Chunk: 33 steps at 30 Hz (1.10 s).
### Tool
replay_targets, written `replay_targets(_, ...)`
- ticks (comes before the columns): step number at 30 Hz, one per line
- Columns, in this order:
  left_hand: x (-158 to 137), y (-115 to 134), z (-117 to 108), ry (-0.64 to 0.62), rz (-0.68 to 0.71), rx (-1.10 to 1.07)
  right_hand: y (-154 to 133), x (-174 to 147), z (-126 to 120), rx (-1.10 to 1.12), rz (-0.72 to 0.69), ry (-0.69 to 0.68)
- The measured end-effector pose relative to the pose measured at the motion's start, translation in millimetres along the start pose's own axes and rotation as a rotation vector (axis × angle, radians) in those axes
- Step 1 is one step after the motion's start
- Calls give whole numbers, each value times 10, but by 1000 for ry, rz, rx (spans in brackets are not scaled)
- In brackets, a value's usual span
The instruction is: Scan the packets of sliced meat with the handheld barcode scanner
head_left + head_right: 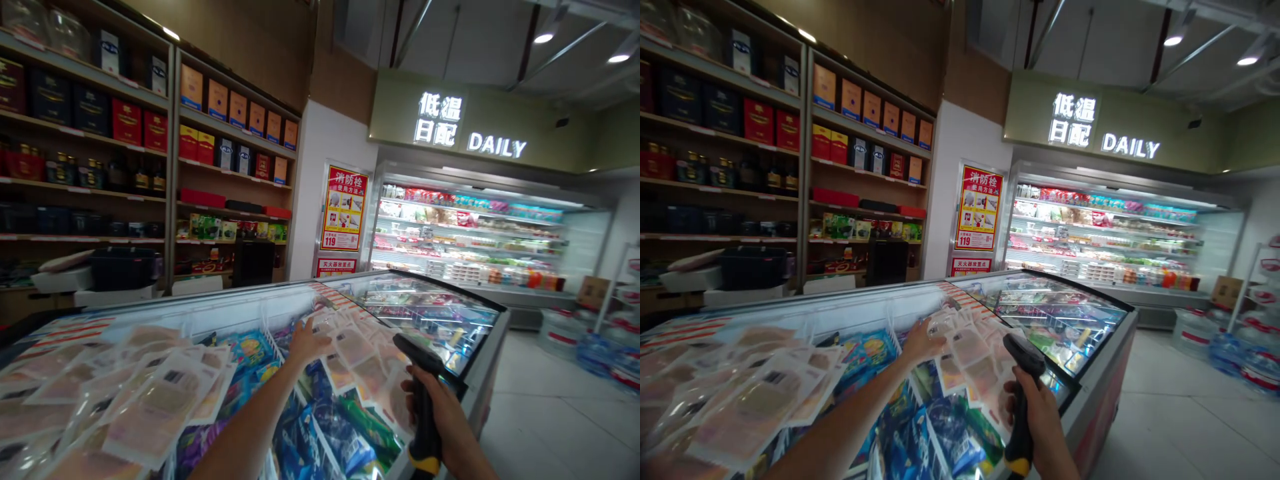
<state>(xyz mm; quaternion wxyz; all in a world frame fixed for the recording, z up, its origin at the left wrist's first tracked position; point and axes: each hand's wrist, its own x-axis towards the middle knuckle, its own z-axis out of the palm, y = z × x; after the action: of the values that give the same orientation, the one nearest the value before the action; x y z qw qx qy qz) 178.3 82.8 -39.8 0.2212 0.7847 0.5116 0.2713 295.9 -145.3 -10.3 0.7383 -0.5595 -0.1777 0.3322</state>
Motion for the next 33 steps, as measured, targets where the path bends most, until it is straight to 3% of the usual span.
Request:
replay_targets(4, 406, 130, 111, -24, -29, 82, 14, 194, -212, 47, 35, 14)
replay_targets(7, 701, 247, 257, -68, 40, 150, 86, 374, -338, 50, 70, 22)
replay_targets(13, 963, 335, 447, -306, 226, 307, 173, 490, -387, 72, 126, -36)
replay_targets(17, 702, 290, 341, -306, 268, 363, 163, 370, -261, 121, 128, -90)
replay_targets(27, -454, 184, 111, -38, 224, 319, 231, -245, 171, 73, 74, -188)
replay_targets(30, -667, 81, -103, 122, 164, 215, 222, -438, 254, 59, 68, -217)
replay_targets(33, -915, -78, -361, 88, 49, 198, 224, -613, 332, 65, 66, -243)
